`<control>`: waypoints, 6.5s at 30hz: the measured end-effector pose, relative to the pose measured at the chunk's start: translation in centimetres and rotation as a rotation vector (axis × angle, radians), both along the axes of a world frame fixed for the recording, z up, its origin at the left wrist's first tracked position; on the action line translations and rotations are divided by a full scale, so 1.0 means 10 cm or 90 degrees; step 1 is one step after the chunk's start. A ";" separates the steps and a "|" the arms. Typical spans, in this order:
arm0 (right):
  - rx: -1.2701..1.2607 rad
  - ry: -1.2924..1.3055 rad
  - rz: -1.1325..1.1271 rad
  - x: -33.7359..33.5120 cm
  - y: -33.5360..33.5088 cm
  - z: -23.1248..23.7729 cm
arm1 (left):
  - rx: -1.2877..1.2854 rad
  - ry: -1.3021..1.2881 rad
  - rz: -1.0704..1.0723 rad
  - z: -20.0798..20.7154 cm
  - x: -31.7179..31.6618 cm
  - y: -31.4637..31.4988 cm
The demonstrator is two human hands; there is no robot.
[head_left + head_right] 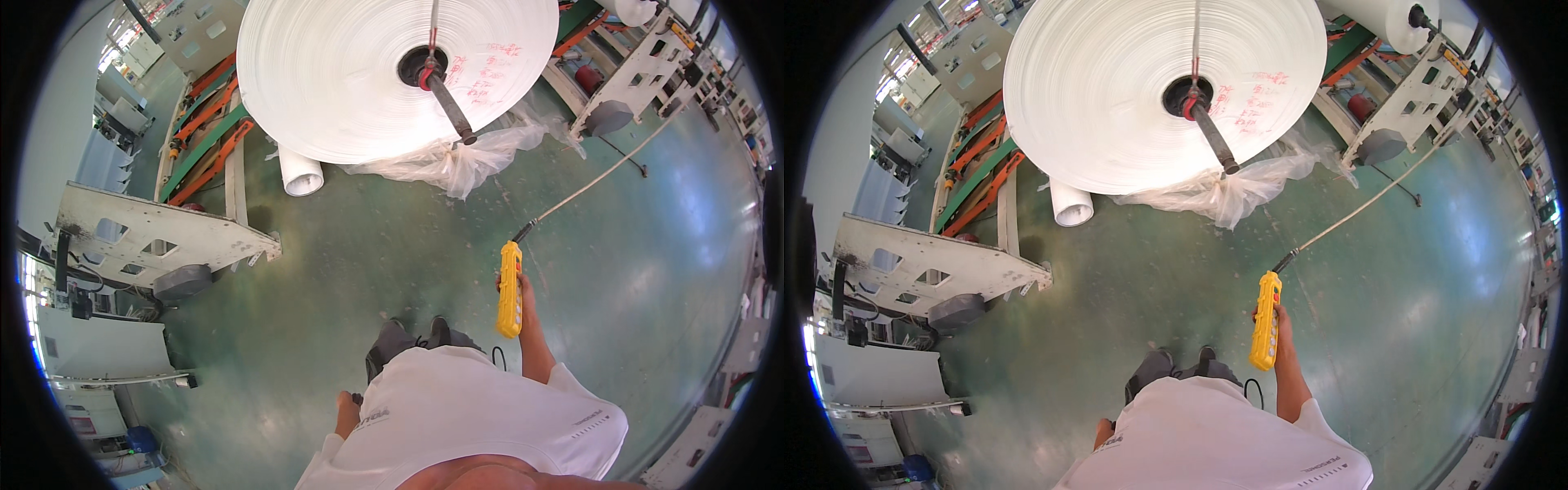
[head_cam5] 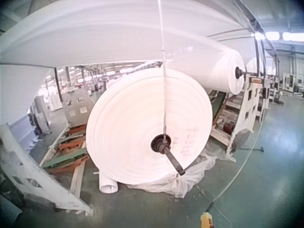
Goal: The person installs a metal hub onto a large roll of white fabric, secures it with a small tool, and then uses a yellow remote control to lower a lifting strap onto the central shaft.
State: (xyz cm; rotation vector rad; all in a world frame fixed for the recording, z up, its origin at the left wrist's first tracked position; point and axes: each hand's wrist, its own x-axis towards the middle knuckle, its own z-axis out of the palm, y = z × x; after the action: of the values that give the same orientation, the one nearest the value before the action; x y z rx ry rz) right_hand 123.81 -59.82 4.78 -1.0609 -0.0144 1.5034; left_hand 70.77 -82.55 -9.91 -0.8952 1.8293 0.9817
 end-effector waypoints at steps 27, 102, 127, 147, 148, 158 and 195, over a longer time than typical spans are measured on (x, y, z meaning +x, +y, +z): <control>0.003 0.069 0.003 -0.94 -0.58 -0.04 | 0.142 0.038 -0.076 -0.23 -0.55 0.23; -0.031 0.040 0.026 -1.52 -0.75 -0.13 | -0.074 0.311 -1.253 -0.16 -1.22 0.43; -0.020 0.091 0.124 -1.11 -0.57 -0.79 | -0.073 0.551 -1.296 -0.33 -1.18 0.26; 0.027 0.078 0.094 -1.34 -0.60 -0.35 | 0.049 0.556 -1.316 -0.50 -1.08 0.42; 0.009 0.079 0.076 -1.37 -0.60 -0.27 | 0.058 0.562 -1.338 -0.45 -1.07 0.44; -0.035 0.049 0.041 -1.49 -0.69 0.02 | 0.056 0.586 -1.400 -0.34 -1.13 0.46; 0.000 0.083 0.079 -1.43 -0.61 -0.15 | 0.080 0.669 -1.336 -0.10 -1.01 0.46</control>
State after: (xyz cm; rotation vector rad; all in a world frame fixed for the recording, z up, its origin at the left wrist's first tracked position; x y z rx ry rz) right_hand 109.47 -65.88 3.33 -0.9752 0.0110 1.6824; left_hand 60.64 -78.00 -10.92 1.8078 2.0466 -0.0436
